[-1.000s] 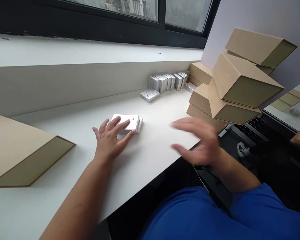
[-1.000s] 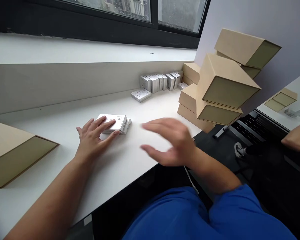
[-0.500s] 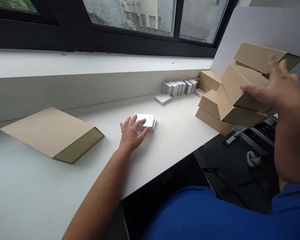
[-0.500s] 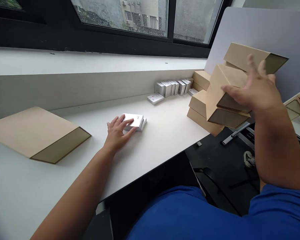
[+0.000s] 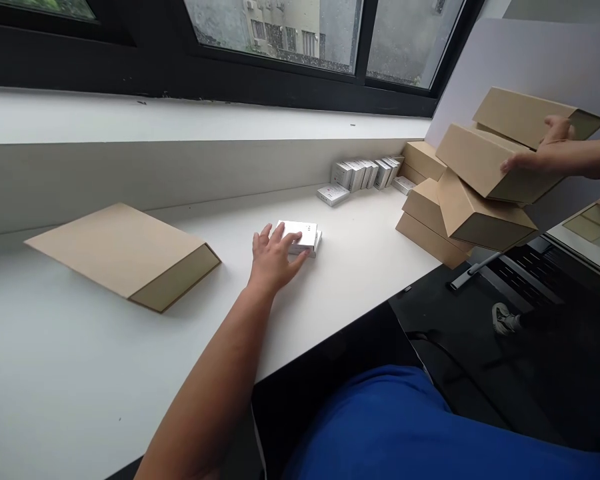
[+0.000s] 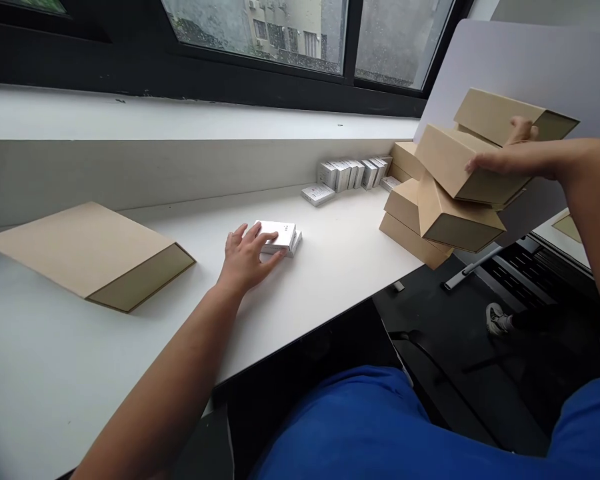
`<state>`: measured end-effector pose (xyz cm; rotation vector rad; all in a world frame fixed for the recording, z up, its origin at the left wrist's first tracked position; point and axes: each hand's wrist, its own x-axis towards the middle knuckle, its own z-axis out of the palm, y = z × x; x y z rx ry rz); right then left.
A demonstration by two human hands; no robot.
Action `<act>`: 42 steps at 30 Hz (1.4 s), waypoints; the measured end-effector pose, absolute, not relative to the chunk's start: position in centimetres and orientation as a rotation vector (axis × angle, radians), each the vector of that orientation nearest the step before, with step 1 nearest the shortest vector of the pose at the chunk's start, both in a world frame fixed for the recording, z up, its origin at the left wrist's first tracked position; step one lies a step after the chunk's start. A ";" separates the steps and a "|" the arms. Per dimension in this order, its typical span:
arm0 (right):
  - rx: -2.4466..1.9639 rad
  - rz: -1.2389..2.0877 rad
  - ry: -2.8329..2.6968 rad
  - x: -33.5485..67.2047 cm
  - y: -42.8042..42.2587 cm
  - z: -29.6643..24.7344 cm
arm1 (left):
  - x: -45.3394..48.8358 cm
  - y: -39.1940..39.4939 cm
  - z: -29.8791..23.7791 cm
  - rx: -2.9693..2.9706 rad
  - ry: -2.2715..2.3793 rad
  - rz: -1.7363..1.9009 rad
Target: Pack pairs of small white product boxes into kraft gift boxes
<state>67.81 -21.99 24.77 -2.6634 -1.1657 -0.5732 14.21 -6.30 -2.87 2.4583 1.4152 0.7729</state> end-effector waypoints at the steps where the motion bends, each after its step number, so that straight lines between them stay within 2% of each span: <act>1: -2.635 -0.464 -1.184 66.8 -22.3 25.1 | 14.2 -6.3 -2.9 2.460 1.415 0.779; 3: -2.598 -0.265 -1.250 64.2 -22.9 25.8 | 14.3 -6.1 -2.9 2.456 1.423 0.797; 8: -2.308 -0.111 -1.885 55.0 -24.3 25.2 | 15.6 -5.3 -3.1 2.401 1.474 0.868; 11: -1.884 0.019 -2.349 48.5 -25.0 21.2 | 16.1 -4.9 -3.1 2.377 1.484 0.909; 14: -1.630 0.138 -2.578 43.8 -26.2 15.1 | 15.8 -4.6 -3.2 2.374 1.455 0.911; 18: -1.646 0.370 -2.591 42.7 -27.7 7.9 | 15.1 -4.1 -3.6 2.326 1.474 0.926; 22: -1.639 0.562 -2.641 44.3 -26.7 5.1 | 14.5 -3.3 -4.0 2.226 1.552 0.949; 28: -1.703 0.324 -2.628 45.4 -20.3 4.5 | 12.3 -3.4 -4.2 2.087 1.680 0.968; 31: -1.709 0.335 -2.501 45.5 -17.7 3.6 | 12.0 -3.4 -4.5 2.097 1.625 0.979; 42: -1.667 0.106 -2.300 45.5 -18.0 0.0 | 13.6 -2.1 -4.3 1.854 1.668 0.957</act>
